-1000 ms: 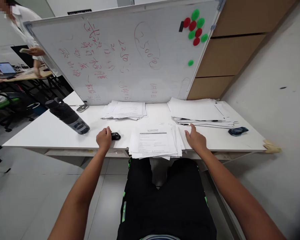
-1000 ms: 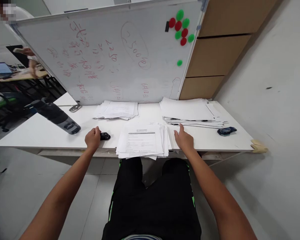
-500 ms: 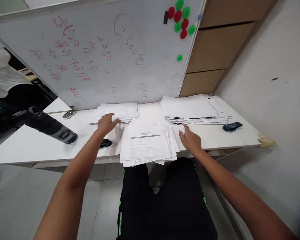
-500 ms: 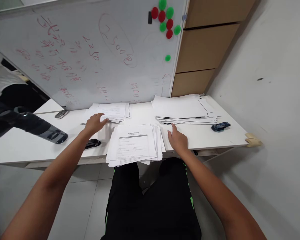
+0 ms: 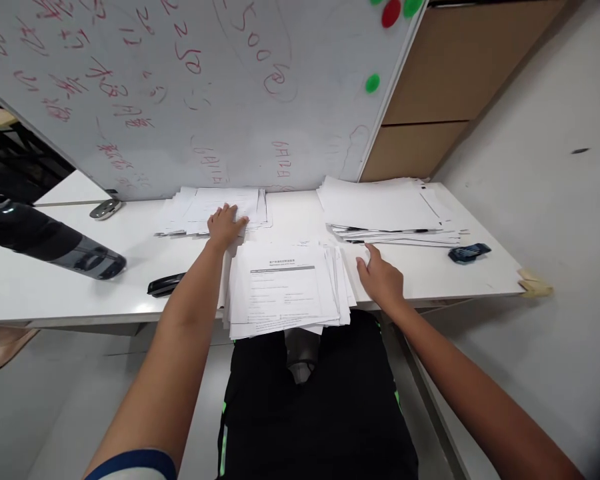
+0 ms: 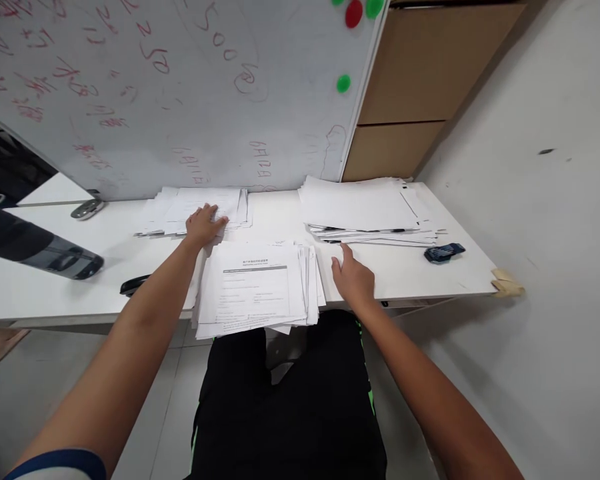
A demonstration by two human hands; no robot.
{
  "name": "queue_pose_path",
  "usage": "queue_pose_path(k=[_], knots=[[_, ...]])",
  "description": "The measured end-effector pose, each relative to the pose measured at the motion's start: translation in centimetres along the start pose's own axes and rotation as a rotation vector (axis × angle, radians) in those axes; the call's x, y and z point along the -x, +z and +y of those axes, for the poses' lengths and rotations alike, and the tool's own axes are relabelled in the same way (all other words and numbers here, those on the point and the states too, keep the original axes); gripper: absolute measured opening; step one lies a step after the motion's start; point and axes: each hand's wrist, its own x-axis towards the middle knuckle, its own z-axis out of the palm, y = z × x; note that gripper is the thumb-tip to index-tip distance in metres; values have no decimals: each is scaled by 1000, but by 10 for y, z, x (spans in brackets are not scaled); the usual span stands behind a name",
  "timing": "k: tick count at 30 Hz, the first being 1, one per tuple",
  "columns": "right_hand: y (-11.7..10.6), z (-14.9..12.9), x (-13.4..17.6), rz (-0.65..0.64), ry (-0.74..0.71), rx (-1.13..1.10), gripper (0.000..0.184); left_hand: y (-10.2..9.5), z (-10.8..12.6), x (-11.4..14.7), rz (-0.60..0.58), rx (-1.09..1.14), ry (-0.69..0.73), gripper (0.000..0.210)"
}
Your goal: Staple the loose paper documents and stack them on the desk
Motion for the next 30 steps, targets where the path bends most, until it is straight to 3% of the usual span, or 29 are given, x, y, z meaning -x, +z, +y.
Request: queue_pose_path(k=[14, 30], knots=[[1, 1, -2, 3, -26, -32, 53, -14, 1, -6, -50, -70, -13, 62], [1, 0, -4, -20, -23, 13, 54, -18, -2, -22, -36, -11, -196, 69]])
